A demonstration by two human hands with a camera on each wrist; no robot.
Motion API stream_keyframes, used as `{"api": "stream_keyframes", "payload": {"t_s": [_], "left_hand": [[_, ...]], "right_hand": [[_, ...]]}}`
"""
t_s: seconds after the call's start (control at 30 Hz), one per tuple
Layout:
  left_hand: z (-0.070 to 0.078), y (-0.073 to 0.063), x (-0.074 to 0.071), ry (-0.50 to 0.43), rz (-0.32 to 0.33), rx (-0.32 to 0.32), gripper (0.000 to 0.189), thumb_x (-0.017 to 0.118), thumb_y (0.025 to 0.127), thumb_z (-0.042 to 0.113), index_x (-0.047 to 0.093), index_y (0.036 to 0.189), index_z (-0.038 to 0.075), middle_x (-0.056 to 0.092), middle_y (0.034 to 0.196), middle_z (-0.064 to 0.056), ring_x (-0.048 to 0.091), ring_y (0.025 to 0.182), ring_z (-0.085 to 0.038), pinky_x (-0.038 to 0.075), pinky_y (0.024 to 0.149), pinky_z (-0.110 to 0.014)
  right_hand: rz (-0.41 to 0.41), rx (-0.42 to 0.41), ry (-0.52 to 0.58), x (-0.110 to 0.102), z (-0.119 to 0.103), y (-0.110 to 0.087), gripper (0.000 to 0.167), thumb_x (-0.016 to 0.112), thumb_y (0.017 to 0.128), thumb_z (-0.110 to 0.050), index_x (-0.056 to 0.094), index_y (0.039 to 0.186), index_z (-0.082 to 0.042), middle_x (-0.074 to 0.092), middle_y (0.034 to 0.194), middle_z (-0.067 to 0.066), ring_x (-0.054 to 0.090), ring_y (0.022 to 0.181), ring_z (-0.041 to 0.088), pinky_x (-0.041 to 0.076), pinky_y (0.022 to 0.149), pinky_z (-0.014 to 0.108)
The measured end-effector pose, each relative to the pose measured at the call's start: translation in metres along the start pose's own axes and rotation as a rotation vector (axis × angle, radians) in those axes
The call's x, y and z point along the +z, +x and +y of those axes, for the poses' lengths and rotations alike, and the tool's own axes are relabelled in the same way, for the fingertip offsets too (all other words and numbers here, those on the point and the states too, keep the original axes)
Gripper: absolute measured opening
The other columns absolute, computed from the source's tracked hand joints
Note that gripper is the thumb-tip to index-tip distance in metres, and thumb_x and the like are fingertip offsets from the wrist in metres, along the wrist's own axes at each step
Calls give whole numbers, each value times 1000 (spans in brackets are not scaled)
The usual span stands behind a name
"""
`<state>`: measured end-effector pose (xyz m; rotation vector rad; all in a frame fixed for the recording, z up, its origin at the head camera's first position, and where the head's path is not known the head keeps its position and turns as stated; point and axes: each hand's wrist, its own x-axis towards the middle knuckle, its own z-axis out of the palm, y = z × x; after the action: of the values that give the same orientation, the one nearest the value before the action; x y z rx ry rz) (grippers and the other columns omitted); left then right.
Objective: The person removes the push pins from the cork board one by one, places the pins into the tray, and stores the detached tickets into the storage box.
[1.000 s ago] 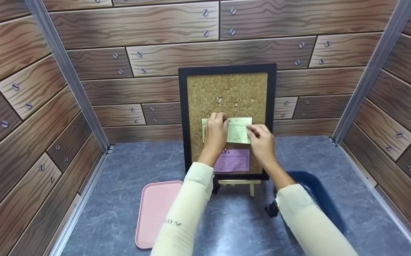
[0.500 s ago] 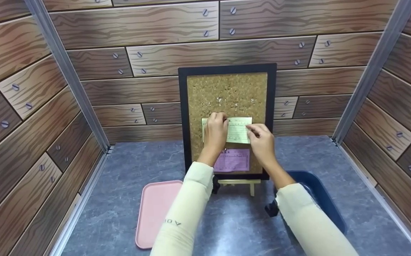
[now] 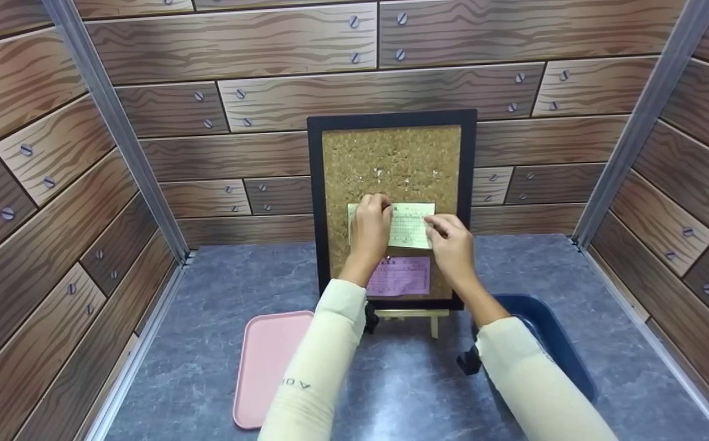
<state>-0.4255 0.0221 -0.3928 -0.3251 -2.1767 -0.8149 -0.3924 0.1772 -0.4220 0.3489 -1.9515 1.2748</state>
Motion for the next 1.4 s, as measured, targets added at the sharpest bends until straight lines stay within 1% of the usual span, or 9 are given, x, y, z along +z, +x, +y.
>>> {"api": "stream_keyframes", "payload": {"t_s": [0.23, 0.6, 0.73, 0.87, 1.0, 1.13, 1.23, 1.33, 1.4], "left_hand": [[-1, 0, -3, -15, -13, 5, 4, 64, 86, 15, 65, 86, 11, 59, 84, 0, 59, 78, -16, 46, 71, -29], [-2, 1, -6, -34, -55, 10, 5, 65, 85, 14, 67, 86, 10, 61, 84, -1, 60, 80, -16, 46, 72, -28], [-3, -1, -7, -45, -61, 28, 5, 65, 84, 13, 68, 86, 10, 62, 83, -1, 60, 80, -16, 46, 72, -29], [-5, -5, -9, -124, -48, 33, 2, 66, 84, 11, 66, 84, 9, 63, 81, 0, 59, 77, -13, 46, 70, -25], [-10, -12, -13, -230, -41, -2, 3, 68, 83, 9, 66, 85, 9, 65, 82, 2, 59, 74, -10, 46, 68, -20], [-18, -21, -20, -341, -35, -25, 8, 67, 83, 7, 67, 91, 6, 66, 85, 0, 59, 75, -9, 46, 68, -19], [-24, -29, -29, -374, -24, -38, 10, 68, 83, 7, 68, 93, 5, 66, 85, 0, 59, 73, -9, 47, 67, -20], [-31, -38, -39, -376, -9, -59, 9, 68, 83, 10, 69, 92, 7, 66, 84, 1, 58, 71, -8, 48, 66, -22], [-36, -44, -45, -410, -1, -70, 9, 68, 83, 9, 69, 91, 6, 65, 83, 1, 58, 70, -9, 48, 65, -23]], "right_hand": [[1, 20, 13, 1, 0, 0, 17, 64, 82, 5, 70, 97, 2, 64, 94, 9, 57, 79, 14, 44, 69, 16], [4, 31, 44, 0, -4, 1, 18, 65, 80, 6, 70, 97, 3, 65, 95, 9, 58, 81, 16, 45, 69, 16], [6, 19, 51, 0, -4, 0, 18, 65, 80, 7, 70, 97, 3, 65, 96, 10, 58, 81, 18, 45, 69, 16], [5, 8, 56, -1, -2, -2, 19, 65, 80, 7, 70, 97, 3, 65, 96, 9, 58, 80, 19, 45, 68, 16], [0, -11, 80, -4, -1, -4, 19, 65, 80, 7, 71, 97, 2, 65, 96, 9, 57, 80, 18, 45, 68, 17], [-1, -34, 104, -7, -2, -6, 20, 65, 81, 7, 71, 98, 0, 65, 97, 8, 57, 80, 18, 45, 68, 17], [-6, -62, 119, -12, -5, -8, 19, 65, 81, 8, 70, 99, 2, 64, 98, 11, 58, 82, 22, 45, 69, 17], [-10, -84, 117, -20, -19, -13, 19, 63, 81, 10, 68, 99, 6, 63, 99, 16, 58, 84, 27, 45, 70, 17], [-12, -85, 112, -26, -29, -16, 19, 63, 81, 10, 68, 99, 8, 62, 100, 18, 58, 85, 29, 46, 71, 18]]}}
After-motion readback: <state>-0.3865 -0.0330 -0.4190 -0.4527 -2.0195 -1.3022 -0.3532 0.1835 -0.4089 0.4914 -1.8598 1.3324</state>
